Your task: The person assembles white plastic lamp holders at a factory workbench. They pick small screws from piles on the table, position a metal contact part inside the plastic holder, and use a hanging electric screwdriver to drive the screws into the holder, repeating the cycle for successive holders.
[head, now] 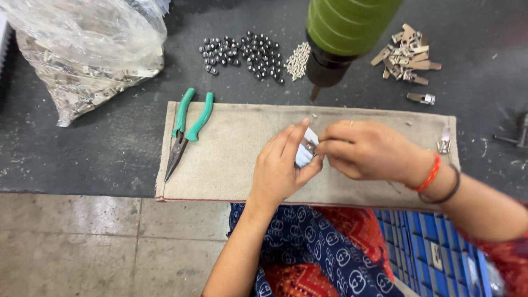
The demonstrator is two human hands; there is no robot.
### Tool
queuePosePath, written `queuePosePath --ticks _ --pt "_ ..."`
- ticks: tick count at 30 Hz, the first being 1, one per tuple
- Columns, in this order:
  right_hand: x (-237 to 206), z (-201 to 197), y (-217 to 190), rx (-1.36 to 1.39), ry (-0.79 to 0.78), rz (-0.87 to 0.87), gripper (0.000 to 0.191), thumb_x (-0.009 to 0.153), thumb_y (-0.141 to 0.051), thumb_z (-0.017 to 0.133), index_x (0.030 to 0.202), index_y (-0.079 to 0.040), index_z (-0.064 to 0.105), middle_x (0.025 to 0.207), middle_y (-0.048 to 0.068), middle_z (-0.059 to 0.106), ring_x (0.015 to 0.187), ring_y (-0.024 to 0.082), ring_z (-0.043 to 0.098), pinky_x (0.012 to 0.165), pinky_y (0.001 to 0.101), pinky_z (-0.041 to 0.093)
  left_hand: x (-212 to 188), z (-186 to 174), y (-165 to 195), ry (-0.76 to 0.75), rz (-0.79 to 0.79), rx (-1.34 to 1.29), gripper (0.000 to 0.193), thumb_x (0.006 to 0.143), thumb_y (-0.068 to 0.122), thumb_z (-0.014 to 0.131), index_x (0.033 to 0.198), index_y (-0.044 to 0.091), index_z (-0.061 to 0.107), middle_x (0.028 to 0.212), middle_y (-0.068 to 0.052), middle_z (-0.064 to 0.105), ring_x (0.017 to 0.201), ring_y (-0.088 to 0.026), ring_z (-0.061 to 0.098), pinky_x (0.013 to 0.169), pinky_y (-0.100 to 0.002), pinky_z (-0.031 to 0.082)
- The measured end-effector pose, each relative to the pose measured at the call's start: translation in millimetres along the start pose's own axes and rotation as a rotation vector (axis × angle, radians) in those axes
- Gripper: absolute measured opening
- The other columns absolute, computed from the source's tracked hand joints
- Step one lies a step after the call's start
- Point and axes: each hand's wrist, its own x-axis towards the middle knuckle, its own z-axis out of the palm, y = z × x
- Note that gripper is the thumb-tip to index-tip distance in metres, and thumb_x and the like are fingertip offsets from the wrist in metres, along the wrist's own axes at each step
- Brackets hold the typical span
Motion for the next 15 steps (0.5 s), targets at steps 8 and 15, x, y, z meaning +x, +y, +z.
queuePosePath --ticks 8,15 --pt "-22 25 -5 0.034 0.230 0.097 0.021 0.080 -0.006 0.078 0.100 -0.006 0.071 0.103 0.007 0.070 0.090 0.026 0.070 0.077 0.0363 0.058 -4 -2 0 -0.022 -0.072 -0.103 0.064 0.088 0.023 0.079 0.143 0.006 0.054 0.127 -0.019 0.069 0.112 -0.036 0.071 0.091 -0.041 0.060" --pt "-36 52 -10 0.141 0.393 0.240 0.022 0.080 -0.004 0.081 0.100 -0.005 0.071 0.100 0.009 0.070 0.088 0.025 0.071 0.074 0.0355 0.058 -1 -6 -1 -0.033 -0.018 -0.049 0.066 0.087 0.023 0.080 0.145 0.007 0.055 0.123 -0.018 0.070 0.108 -0.035 0.072 0.090 -0.040 0.060"
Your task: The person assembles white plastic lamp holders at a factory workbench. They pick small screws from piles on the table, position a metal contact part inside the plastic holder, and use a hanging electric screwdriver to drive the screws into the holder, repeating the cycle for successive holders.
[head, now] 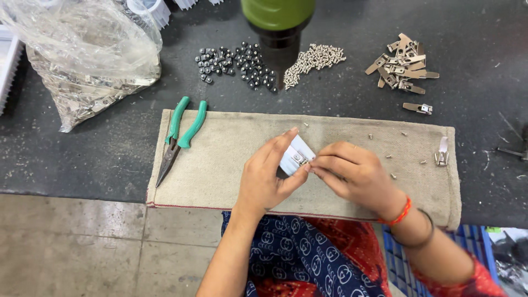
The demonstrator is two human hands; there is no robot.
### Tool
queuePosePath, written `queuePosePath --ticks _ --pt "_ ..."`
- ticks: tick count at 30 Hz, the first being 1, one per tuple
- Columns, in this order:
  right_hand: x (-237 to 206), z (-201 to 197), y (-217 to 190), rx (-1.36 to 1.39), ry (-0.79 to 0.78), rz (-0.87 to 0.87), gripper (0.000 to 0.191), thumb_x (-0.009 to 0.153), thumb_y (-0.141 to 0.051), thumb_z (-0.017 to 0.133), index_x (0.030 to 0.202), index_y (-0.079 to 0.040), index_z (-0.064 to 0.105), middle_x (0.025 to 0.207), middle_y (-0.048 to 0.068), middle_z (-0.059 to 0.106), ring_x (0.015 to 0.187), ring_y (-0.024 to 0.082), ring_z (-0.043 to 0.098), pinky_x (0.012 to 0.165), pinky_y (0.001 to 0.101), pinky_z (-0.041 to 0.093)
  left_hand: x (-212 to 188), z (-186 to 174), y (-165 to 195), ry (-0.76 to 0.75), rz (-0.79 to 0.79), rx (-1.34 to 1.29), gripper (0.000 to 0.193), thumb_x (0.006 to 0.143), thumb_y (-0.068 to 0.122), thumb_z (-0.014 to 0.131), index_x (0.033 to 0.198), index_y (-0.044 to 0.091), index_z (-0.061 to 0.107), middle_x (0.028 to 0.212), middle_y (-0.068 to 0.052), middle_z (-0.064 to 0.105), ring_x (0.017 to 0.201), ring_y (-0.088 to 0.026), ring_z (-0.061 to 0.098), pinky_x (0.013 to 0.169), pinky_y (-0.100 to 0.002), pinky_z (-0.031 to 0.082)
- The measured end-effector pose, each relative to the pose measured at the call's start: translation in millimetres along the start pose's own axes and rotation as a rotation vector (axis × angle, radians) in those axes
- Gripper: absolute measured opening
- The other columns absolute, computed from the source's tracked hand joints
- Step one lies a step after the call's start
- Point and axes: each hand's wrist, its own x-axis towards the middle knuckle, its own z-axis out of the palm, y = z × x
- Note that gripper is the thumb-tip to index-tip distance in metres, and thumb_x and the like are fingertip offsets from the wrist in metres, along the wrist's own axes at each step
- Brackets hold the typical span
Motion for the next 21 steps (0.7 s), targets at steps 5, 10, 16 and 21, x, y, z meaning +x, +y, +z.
queuePosePath --ticks 5,10,16,21 --pt "-14 8 -2 0.026 0.130 0.209 0.017 0.084 -0.003 0.079 0.097 -0.003 0.069 0.099 0.010 0.072 0.088 0.025 0.073 0.075 0.0338 0.058 1 3 4 0.008 -0.077 0.004 0.066 0.087 0.024 0.081 0.144 0.004 0.054 0.112 -0.016 0.072 0.095 -0.031 0.073 0.082 -0.038 0.059" --pt "-22 8 -4 0.071 0.209 0.278 0.015 0.086 -0.003 0.076 0.100 -0.003 0.069 0.099 0.010 0.073 0.090 0.023 0.074 0.077 0.0316 0.058 1 4 4 0.011 -0.089 0.020 0.064 0.087 0.025 0.081 0.142 0.006 0.056 0.106 -0.014 0.072 0.089 -0.028 0.074 0.077 -0.036 0.060" --pt "-20 6 2 0.156 0.186 0.326 0.020 0.094 0.000 0.067 0.114 -0.004 0.071 0.106 0.010 0.075 0.093 0.022 0.076 0.080 0.0312 0.059 2 3 2 0.022 -0.092 0.030 0.064 0.084 0.027 0.083 0.140 0.007 0.057 0.103 -0.014 0.073 0.083 -0.028 0.075 0.071 -0.035 0.059" --pt "-18 6 -4 0.101 0.083 0.309 0.035 0.087 -0.008 0.073 0.122 -0.005 0.068 0.118 0.013 0.071 0.107 0.029 0.070 0.091 0.0374 0.056 0 6 -2 0.050 -0.088 0.018 0.066 0.083 0.026 0.084 0.140 0.007 0.057 0.101 -0.015 0.074 0.084 -0.028 0.075 0.073 -0.036 0.059"
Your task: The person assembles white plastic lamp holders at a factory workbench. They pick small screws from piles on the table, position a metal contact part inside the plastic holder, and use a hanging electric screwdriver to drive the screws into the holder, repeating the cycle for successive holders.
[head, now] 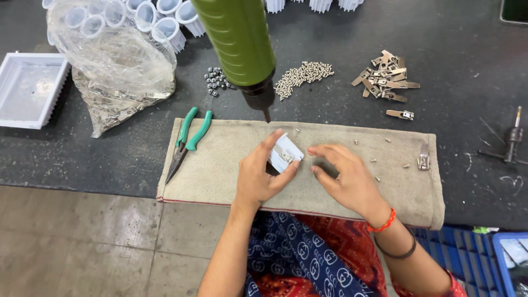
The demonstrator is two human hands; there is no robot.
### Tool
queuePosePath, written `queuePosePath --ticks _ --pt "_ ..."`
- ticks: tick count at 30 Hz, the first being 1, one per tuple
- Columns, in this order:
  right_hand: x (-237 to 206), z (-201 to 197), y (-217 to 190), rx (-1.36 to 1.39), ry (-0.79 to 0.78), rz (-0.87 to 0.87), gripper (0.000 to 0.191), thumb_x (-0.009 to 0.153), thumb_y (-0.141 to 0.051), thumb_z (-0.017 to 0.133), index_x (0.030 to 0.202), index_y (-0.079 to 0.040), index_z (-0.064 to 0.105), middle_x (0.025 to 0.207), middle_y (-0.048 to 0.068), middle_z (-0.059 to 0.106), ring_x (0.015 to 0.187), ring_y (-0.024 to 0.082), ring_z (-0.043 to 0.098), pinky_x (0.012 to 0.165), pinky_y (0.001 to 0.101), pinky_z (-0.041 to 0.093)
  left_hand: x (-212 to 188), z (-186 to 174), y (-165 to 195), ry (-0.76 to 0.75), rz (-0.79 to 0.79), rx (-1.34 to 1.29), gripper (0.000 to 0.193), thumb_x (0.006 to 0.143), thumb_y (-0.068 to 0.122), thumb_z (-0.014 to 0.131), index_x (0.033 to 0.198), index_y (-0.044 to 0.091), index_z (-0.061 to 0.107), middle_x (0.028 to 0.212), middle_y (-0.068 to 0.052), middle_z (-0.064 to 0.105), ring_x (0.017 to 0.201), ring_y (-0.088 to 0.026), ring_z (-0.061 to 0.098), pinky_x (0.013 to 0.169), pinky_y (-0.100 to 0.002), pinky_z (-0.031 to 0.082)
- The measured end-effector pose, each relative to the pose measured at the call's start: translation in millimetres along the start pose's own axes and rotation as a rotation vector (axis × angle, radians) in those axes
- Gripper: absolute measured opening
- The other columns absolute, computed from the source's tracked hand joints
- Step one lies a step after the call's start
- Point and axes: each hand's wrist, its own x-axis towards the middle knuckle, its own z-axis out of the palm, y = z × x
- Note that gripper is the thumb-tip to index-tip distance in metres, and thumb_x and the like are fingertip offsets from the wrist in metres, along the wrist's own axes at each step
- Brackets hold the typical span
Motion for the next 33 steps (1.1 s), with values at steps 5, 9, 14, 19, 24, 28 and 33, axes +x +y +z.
queuePosePath --ticks 5,9,14,19,24,28,33 --pt "-24 -4 -19 -0.129 0.102 -0.018 0.039 0.087 -0.010 0.073 0.125 -0.006 0.066 0.126 0.015 0.068 0.118 0.033 0.064 0.100 0.0411 0.052 -1 2 -4 0.028 0.023 -0.018 0.067 0.085 0.026 0.084 0.143 0.007 0.056 0.110 -0.018 0.074 0.094 -0.031 0.076 0.081 -0.037 0.059" --pt "-56 -32 -16 -0.287 0.262 0.022 0.035 0.091 -0.011 0.070 0.125 -0.006 0.064 0.128 0.015 0.066 0.118 0.034 0.065 0.100 0.0413 0.052 0 3 -7 0.018 -0.003 -0.044 0.063 0.083 0.026 0.084 0.139 0.010 0.059 0.106 -0.015 0.075 0.090 -0.029 0.077 0.080 -0.037 0.060" --pt "-70 -86 35 -0.540 0.332 0.188 0.042 0.105 -0.020 0.066 0.138 0.003 0.057 0.136 0.022 0.062 0.125 0.040 0.062 0.106 0.0470 0.051 0 4 -7 0.028 0.003 -0.020 0.061 0.082 0.026 0.084 0.136 0.011 0.061 0.104 -0.015 0.075 0.087 -0.029 0.075 0.077 -0.037 0.059" --pt "-68 -83 78 -0.816 0.172 0.095 0.066 0.097 -0.037 0.061 0.141 0.011 0.049 0.146 0.031 0.051 0.137 0.046 0.048 0.113 0.0530 0.038 3 4 -4 0.019 -0.034 -0.046 0.059 0.081 0.025 0.084 0.134 0.011 0.062 0.101 -0.014 0.075 0.085 -0.028 0.076 0.075 -0.037 0.059" --pt "-52 -90 102 -0.837 0.097 0.117 0.059 0.099 -0.034 0.056 0.140 0.008 0.050 0.152 0.029 0.047 0.142 0.044 0.044 0.117 0.0521 0.034 3 3 -1 0.040 -0.003 -0.040 0.059 0.081 0.024 0.084 0.134 0.009 0.061 0.103 -0.015 0.075 0.087 -0.030 0.075 0.076 -0.037 0.059" --pt "-47 -92 109 -0.772 0.174 0.056 0.052 0.099 -0.028 0.056 0.139 0.006 0.054 0.150 0.026 0.052 0.141 0.042 0.048 0.119 0.0503 0.037 5 3 1 0.034 -0.014 -0.019 0.059 0.082 0.027 0.083 0.133 0.007 0.062 0.103 -0.016 0.074 0.087 -0.032 0.075 0.075 -0.039 0.059" --pt "-48 -95 115 -0.578 0.249 0.088 0.048 0.097 -0.035 0.063 0.132 -0.002 0.063 0.146 0.021 0.058 0.140 0.040 0.051 0.117 0.0470 0.038 4 5 2 0.015 -0.018 0.070 0.059 0.083 0.032 0.079 0.133 0.006 0.062 0.098 -0.016 0.072 0.087 -0.035 0.071 0.077 -0.043 0.057"
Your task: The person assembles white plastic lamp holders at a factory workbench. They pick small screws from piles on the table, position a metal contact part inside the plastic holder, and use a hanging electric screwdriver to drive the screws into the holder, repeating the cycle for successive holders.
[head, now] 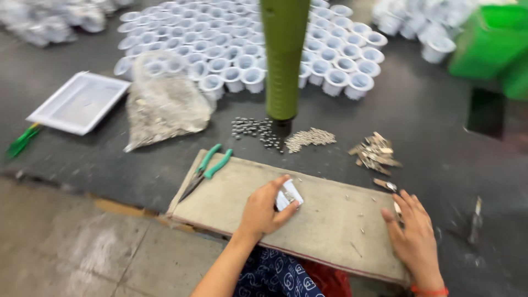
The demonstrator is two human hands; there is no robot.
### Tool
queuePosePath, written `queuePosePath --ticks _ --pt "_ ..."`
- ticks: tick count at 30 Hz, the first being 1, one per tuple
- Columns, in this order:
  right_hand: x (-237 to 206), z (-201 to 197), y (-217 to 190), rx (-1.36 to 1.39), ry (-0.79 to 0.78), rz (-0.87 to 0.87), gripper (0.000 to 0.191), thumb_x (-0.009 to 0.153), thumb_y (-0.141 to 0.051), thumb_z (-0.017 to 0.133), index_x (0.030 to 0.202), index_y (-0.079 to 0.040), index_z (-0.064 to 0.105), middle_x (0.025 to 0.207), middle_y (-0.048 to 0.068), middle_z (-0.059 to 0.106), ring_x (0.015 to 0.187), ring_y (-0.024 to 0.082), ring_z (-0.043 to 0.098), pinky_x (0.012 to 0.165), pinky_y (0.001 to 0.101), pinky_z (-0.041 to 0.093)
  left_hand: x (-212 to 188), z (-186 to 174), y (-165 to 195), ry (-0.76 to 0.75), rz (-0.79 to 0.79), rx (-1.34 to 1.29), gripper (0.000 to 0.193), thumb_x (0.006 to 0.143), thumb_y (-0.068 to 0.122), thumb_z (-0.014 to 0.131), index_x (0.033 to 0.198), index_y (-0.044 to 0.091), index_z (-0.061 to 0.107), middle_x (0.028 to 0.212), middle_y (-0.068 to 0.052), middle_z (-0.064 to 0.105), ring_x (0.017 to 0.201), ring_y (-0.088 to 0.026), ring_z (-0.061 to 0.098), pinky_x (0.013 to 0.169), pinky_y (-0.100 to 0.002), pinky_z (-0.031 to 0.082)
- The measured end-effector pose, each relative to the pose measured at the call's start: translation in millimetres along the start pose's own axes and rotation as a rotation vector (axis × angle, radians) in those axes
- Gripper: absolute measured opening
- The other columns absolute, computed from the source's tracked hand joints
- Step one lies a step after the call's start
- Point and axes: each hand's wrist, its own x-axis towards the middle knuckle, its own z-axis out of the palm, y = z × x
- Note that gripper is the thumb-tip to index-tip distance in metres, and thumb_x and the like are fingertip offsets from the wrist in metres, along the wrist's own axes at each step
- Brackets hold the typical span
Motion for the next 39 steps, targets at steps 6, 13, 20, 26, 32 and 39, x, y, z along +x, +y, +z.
queuePosePath --ticks 6,13,20,26,32,39 --pt "0 -2 11 0.218 -0.001 0.150 0.047 0.099 -0.036 0.066 0.133 -0.004 0.066 0.149 0.017 0.060 0.138 0.035 0.055 0.111 0.0431 0.043 -2 6 -5 0.080 0.129 0.094 0.058 0.089 0.037 0.075 0.133 0.003 0.058 0.107 -0.017 0.071 0.093 -0.036 0.070 0.081 -0.044 0.056" --pt "-3 -7 5 0.221 0.011 0.160 0.041 0.098 -0.032 0.070 0.128 -0.004 0.069 0.145 0.014 0.064 0.134 0.032 0.059 0.109 0.0412 0.046 -3 6 -6 0.058 0.111 0.119 0.059 0.088 0.038 0.076 0.133 0.003 0.059 0.106 -0.017 0.071 0.093 -0.036 0.069 0.081 -0.044 0.055" --pt "-3 -20 -6 0.275 0.026 0.244 0.032 0.096 -0.025 0.073 0.120 -0.003 0.071 0.138 0.012 0.068 0.125 0.029 0.064 0.104 0.0384 0.049 -3 3 -1 0.065 0.107 0.084 0.057 0.088 0.035 0.076 0.133 0.004 0.060 0.100 -0.015 0.070 0.089 -0.035 0.068 0.080 -0.044 0.055" --pt "5 -53 -16 0.219 0.093 0.095 0.024 0.093 -0.015 0.076 0.113 -0.003 0.072 0.130 0.011 0.071 0.124 0.026 0.066 0.103 0.0349 0.052 0 0 5 0.049 0.084 0.087 0.056 0.085 0.032 0.076 0.132 0.006 0.061 0.097 -0.014 0.069 0.088 -0.035 0.067 0.079 -0.045 0.054" --pt "26 -38 -67 0.439 -0.030 0.116 0.017 0.089 -0.011 0.075 0.105 -0.005 0.075 0.097 0.007 0.078 0.088 0.017 0.074 0.080 0.0285 0.057 1 -1 3 0.043 0.115 0.073 0.055 0.086 0.032 0.078 0.132 0.006 0.060 0.102 -0.015 0.069 0.093 -0.036 0.066 0.083 -0.045 0.053" --pt "6 44 -185 0.679 -0.082 0.047 0.020 0.084 -0.007 0.077 0.103 -0.002 0.072 0.099 0.008 0.073 0.079 0.015 0.073 0.073 0.0281 0.060 -2 -1 -8 -0.044 0.120 -0.040 0.068 0.081 0.028 0.079 0.137 -0.002 0.054 0.101 -0.018 0.064 0.093 -0.039 0.061 0.083 -0.048 0.050"
